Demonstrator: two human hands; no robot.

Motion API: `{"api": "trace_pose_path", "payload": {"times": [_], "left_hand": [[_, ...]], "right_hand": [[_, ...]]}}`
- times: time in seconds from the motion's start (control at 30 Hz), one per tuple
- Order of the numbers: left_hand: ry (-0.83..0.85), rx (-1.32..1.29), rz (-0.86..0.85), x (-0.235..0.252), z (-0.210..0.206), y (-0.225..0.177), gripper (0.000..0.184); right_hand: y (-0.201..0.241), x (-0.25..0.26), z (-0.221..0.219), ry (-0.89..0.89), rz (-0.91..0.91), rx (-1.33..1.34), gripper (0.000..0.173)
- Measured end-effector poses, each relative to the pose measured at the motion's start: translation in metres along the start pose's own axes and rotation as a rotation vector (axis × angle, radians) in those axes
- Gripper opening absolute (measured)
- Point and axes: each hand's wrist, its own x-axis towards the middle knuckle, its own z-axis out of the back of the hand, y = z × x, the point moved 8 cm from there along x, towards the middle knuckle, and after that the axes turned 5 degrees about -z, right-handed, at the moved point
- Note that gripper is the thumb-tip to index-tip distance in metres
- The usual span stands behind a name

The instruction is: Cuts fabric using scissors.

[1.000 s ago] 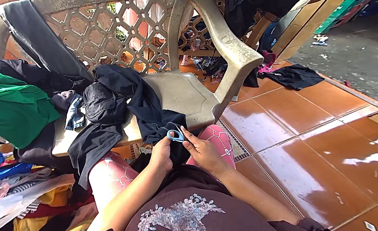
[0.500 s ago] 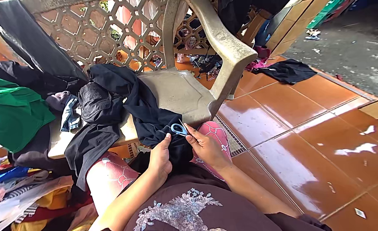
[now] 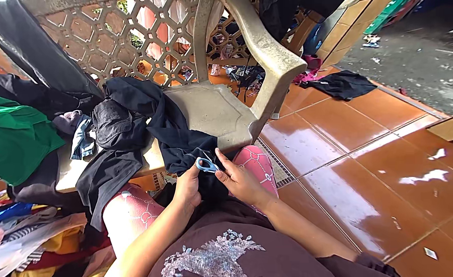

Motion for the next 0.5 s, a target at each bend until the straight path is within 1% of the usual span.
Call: {"api": "trace_pose_path", "payload": {"times": [0.1,0.2,0.3,0.33,0.4,0.5], "left_hand": [[-0.004,-0.004,0.000,0.001,0.001,0.001,0.020],[0.009,-0.013,0.020,0.001,0.001,0.004,0.020],[0.008,0.024,0.023,0.001,-0.002,0.005,0.014],[-0.001,0.040,0.006,0.001,-0.002,0.005,0.011],[-0.010,0.047,-0.066,0.003,-0.001,0.004,0.011],[-0.037,0.037,-0.192,-0.003,0.001,-0.001,0.022]], "right_hand": [[0.002,-0.001,-0.002,0.011,0.031,0.019,0.059],[0.002,-0.001,-0.001,-0.042,0.047,-0.016,0.055],[0.003,-0.003,-0.001,-0.110,0.069,-0.046,0.053],[0.002,-0.003,-0.002,-0.132,0.075,-0.045,0.052],[-0.001,-0.003,-0.002,-0.180,0.070,-0.021,0.050],[-0.015,0.001,0.011,-0.314,-0.006,0.103,0.046]]}}
